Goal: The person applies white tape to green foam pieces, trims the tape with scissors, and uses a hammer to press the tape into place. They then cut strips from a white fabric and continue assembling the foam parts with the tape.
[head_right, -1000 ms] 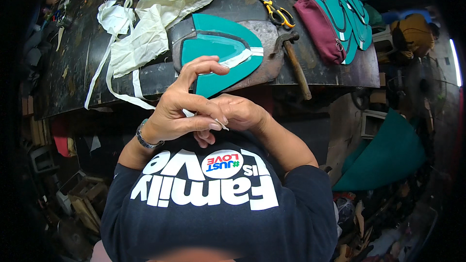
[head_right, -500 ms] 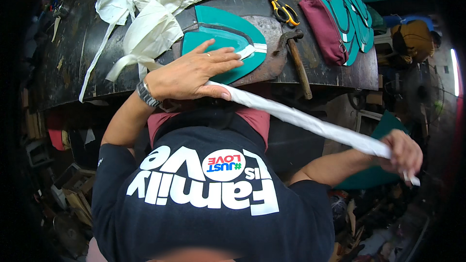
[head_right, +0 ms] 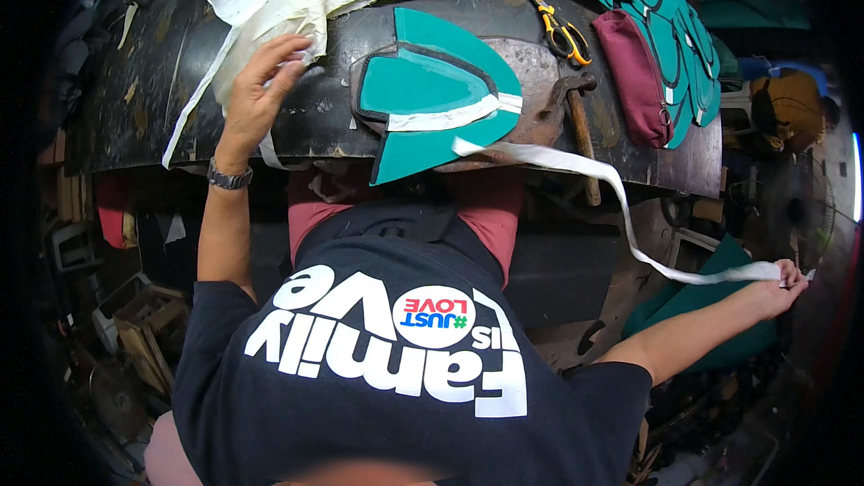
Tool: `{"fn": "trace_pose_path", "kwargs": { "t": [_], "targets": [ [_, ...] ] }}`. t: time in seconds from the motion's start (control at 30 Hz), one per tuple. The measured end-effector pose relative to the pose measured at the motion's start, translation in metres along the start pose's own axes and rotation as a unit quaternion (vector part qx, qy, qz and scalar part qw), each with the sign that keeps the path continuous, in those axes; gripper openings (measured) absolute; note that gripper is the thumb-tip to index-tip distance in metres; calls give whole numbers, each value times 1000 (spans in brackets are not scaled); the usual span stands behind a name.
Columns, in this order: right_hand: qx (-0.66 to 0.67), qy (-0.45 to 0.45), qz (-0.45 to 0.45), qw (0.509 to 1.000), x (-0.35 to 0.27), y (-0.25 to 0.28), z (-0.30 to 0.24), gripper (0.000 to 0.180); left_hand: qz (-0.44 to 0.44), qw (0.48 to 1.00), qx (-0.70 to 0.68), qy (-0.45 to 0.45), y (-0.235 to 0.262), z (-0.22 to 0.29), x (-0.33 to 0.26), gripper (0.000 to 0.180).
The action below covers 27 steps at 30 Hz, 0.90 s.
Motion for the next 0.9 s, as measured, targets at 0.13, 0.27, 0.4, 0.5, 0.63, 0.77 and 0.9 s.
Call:
{"fn": "trace_pose_path", "kwargs": {
  "t": [0.13, 0.27, 0.4, 0.5, 0.63, 0.77, 0.9],
  "targets": [
    [-95, -121, -232, 960, -75, -97, 84, 7, -8, 999, 14, -51, -21, 19, -6, 25],
    [-332, -247, -365, 834, -248, -190, 251, 22, -85, 954, 178, -224, -85, 41, 1, 31],
    [-320, -427, -487, 691, -386, -249, 368, 12, -100, 968, 135, -184, -105, 37, -4, 35],
    [-403, -432, -501, 632, -417, -261, 403, 14, -81, 979, 93, -163, -102, 32, -16, 35],
    [-434, -428, -510, 607, -427, -255, 427, 15, -28, 975, 125, -180, -107, 30, -23, 31],
    [-439, -419, -503, 615, -429, -249, 433, 15, -25, 976, 136, -169, -107, 28, -24, 31],
    [-472, -396, -501, 607, -429, -251, 434, 15, -48, 982, 120, -136, -105, 26, -22, 36]
  ]
}}
Point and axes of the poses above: each hand's wrist, its own x-axis towards the middle knuckle, its own y-axis out of the back of the hand, z = x × y, the point moved 5 cm from there along x, towards the middle knuckle, and after that the axes turned 1 degree about -x, right-handed, at the moved point
